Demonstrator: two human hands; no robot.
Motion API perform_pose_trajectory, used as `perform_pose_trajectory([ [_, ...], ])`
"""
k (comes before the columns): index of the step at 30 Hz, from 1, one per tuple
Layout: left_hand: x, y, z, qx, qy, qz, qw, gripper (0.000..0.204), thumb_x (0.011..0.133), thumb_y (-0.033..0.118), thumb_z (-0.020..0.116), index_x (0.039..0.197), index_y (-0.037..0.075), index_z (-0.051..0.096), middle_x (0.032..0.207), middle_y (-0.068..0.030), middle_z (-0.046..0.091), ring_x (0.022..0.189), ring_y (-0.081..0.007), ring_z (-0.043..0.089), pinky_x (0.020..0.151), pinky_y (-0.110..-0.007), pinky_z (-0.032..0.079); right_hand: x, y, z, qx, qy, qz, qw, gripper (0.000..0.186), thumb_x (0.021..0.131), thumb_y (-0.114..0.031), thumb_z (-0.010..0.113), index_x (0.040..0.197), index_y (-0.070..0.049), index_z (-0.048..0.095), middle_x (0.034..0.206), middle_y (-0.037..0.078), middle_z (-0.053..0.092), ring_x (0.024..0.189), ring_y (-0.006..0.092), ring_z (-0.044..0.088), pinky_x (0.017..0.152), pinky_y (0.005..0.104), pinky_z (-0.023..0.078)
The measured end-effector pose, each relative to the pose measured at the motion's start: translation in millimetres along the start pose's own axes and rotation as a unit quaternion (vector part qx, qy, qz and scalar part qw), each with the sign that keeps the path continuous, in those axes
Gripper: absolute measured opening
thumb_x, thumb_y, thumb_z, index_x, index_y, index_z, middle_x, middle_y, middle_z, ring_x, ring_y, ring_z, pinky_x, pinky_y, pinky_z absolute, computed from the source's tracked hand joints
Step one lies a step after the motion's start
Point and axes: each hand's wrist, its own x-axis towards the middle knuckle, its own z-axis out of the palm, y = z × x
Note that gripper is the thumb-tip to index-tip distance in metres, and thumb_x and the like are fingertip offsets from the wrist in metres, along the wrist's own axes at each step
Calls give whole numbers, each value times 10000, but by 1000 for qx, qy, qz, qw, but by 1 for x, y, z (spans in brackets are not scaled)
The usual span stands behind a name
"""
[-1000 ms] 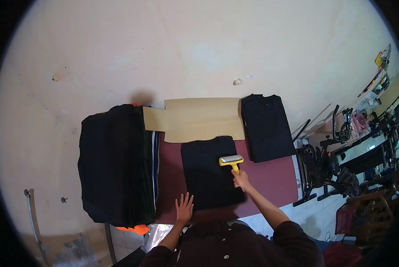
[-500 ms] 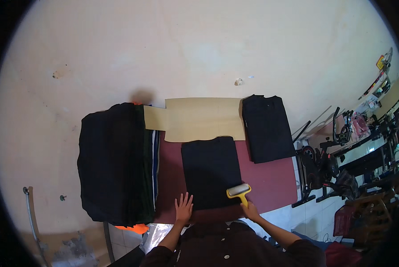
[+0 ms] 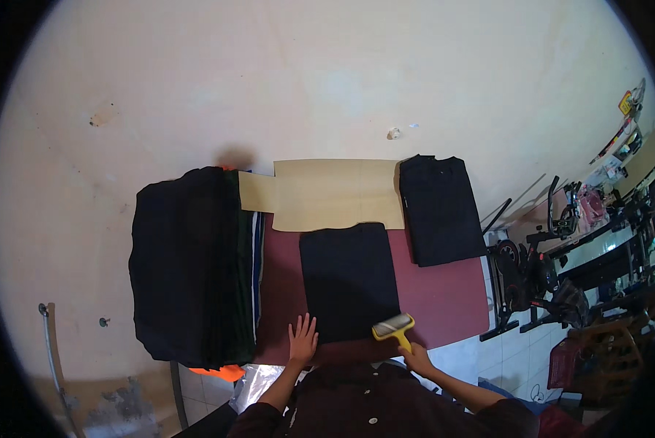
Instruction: Clean a piece of black clothing using a lint roller and then fold it using a cardboard template.
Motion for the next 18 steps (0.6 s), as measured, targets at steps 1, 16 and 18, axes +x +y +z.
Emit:
perform_pose_trajectory([
  [1,-1,0,0,-29,7,-8,1000,519,924,294,410,1408,166,273,1490,-43,187,1374,-249,161,1072,-553,99,7,-11,7,5,13,-48,999,333,886,-354,556,793,-38,505,590,46,531,450,131,520,394,281,402],
  [16,-18,13,4,-95,133,-88,983,140,822,191,590,917,100,541,1275,-89,431,1266,-276,330,1036,-521,141,184,-205,111,250,-14,-27,968,330,916,-327,513,826,-36,387,573,52,456,413,138,452,347,281,381],
  [18,-21,11,6,-94,142,-101,980,121,820,192,594,887,100,553,1255,-89,445,1255,-275,340,1031,-518,150,170,-189,119,235,-15,-36,971,328,919,-324,506,826,-36,380,569,57,458,409,145,454,340,286,383],
])
